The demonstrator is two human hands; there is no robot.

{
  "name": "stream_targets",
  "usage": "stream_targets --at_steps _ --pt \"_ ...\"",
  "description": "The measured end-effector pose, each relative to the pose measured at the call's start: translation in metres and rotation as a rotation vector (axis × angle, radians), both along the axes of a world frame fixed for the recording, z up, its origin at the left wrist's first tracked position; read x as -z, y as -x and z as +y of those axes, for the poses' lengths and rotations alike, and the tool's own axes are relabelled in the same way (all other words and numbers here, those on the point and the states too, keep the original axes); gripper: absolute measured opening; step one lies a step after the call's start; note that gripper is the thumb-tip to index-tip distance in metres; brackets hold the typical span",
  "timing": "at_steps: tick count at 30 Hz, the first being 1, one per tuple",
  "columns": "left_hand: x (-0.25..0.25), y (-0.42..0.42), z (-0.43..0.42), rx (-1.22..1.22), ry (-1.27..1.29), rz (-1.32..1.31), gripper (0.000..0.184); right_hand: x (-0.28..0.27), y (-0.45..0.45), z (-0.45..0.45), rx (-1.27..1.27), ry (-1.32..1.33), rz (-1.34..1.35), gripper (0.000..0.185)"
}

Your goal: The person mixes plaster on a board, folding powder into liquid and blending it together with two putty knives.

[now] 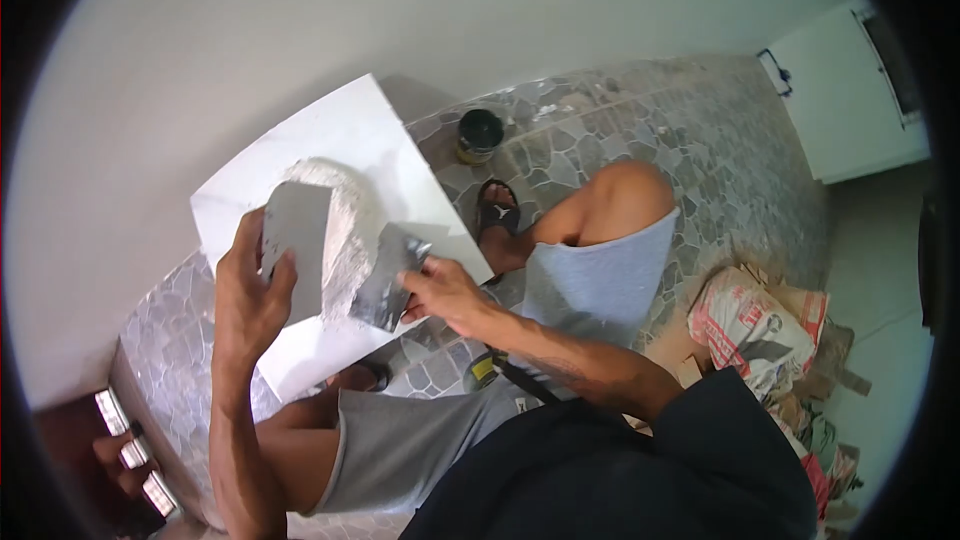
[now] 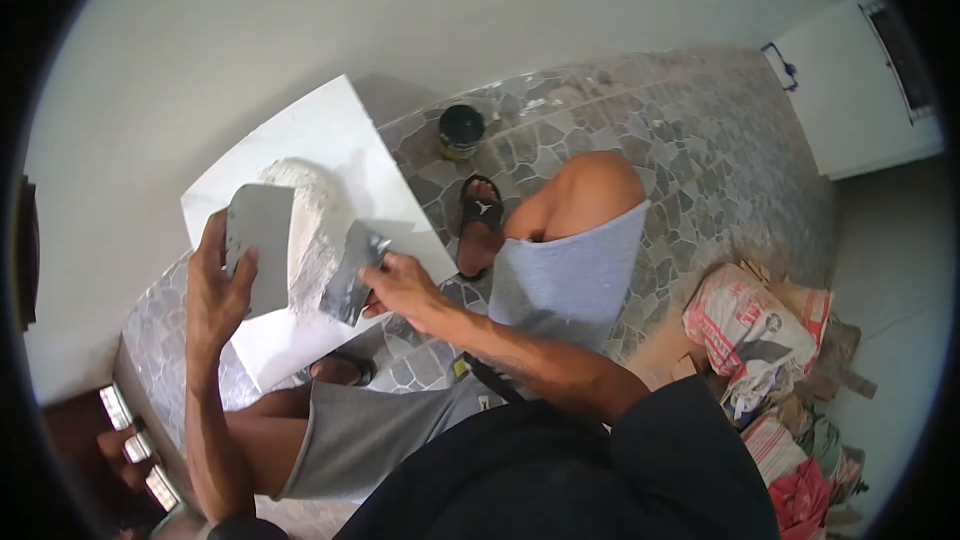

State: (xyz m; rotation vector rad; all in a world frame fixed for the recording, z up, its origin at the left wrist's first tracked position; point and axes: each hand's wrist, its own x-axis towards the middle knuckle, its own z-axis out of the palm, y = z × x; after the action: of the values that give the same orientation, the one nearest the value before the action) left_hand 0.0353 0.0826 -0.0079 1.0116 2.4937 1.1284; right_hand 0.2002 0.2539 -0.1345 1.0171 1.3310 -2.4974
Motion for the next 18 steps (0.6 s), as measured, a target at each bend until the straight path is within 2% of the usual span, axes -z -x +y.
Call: stream_targets --at_steps 5,12,18 --pt "0.003 0.0 0.005 0.005 0.003 -0.059 0.042 -0.01 0.007 0.007 0.018 -0.029 0.015 0.027" --pt "0.008 -0.009 0.017 0.074 0.044 -0.1 0.041 -0.051 0.036 0.018 -0.108 -0.318 0.036 0.029" --pt "0.019 -0.009 0.023 0.088 0.11 0.039 0.043 -0.063 0.053 0.014 -0.166 -0.438 0.041 0.028"
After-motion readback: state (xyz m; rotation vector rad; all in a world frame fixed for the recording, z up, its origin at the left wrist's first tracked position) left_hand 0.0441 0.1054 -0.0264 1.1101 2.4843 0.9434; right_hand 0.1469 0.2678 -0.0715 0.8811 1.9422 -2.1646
